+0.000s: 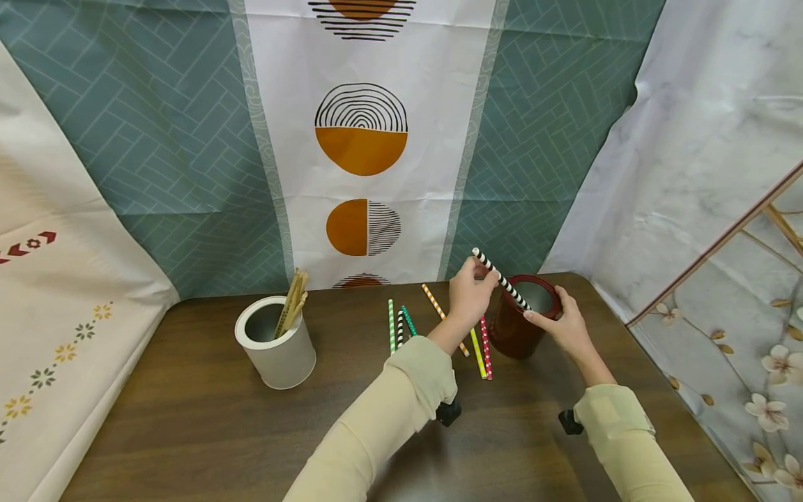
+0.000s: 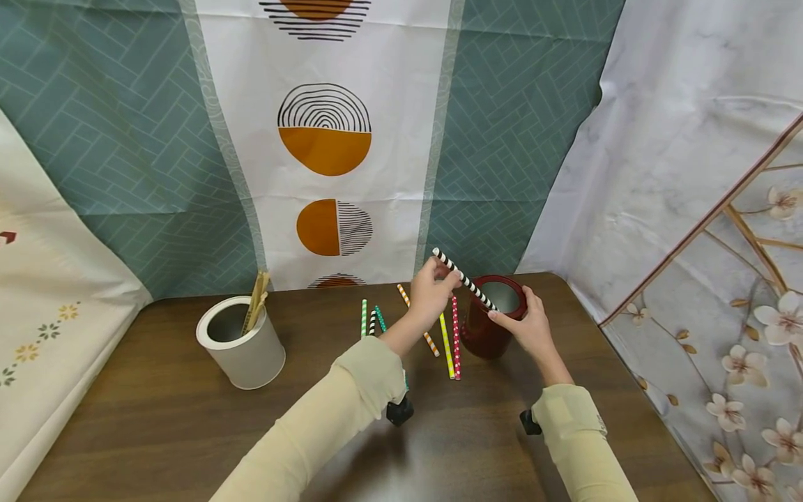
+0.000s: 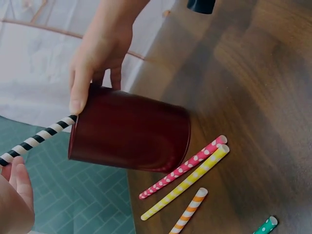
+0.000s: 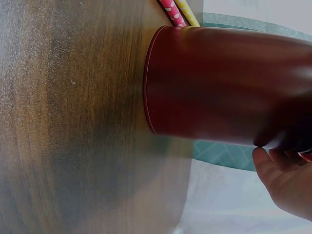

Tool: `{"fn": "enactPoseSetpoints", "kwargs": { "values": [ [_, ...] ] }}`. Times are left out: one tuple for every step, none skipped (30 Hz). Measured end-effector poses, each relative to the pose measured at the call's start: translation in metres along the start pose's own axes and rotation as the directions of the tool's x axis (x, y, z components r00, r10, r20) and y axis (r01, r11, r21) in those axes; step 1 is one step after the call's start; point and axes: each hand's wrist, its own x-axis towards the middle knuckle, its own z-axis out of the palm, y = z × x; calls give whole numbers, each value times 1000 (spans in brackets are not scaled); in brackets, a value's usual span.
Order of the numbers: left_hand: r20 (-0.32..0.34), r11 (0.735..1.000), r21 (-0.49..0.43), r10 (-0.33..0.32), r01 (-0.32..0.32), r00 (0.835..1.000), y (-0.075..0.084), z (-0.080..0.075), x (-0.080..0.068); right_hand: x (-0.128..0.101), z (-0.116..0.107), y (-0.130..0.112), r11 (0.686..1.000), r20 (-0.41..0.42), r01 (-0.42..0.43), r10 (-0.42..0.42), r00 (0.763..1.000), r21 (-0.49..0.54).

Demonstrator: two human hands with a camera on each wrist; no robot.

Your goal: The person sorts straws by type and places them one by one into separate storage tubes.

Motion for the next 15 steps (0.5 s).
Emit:
{"fn": "enactPoseSetpoints", "kwargs": {
  "values": [
    [4,1000,2,3,-3,1000,-1,2,-1,0,0,0,1000,-1,2,-2,1000,0],
    [12,1000,3,1,-1,1000,-1,3,-2,0,0,0,1000,-2,2,-2,1000,-1],
    [21,1000,5,-2,2,1000,-1,5,-3,0,0,0,1000,-1,2,-2,1000,-2],
    [30,1000,3,-3,3,1000,-1,6,-4,0,0,1,1000,-2,2,-2,1000,-2],
    [36,1000,4,-2,2,999,-2,8,-4,0,0,1,1000,-2,2,-2,1000,-3],
    [44,1000,6,-2,2,999,-2,9,-5,0,0,1,1000,-1,2,-2,1000,1],
    [49,1000,13,-4,3,999,-2,10,-6,1,0,2,1000,1,2,-2,1000,4],
    [53,1000,23,-8,6,999,-3,11,-6,1,0,2,1000,0,0,0,1000,2],
    [56,999,31,-10,8,998,-3,12,-7,1,0,2,1000,-1,0,0,1000,2],
    [59,999,39,-11,9,998,-4,13,-7,1,0,1,1000,0,-1,1,1000,3],
    [65,999,48,-13,10,998,-4,13,-7,2,0,2,1000,-1,-1,1,1000,3],
    [67,998,61,-15,11,998,-5,14,-7,2,0,1,1000,-3,-1,1,1000,4],
    [69,997,71,-17,13,997,-6,15,-7,2,0,1,1000,-5,-1,1,1000,4],
    [73,997,78,-20,14,997,-7,15,-7,2,1,1,1000,-5,-3,3,1000,4],
    [77,996,86,-23,17,997,-8,15,-7,2,1,1,1000,-5,-4,4,1000,3]
  ]
}}
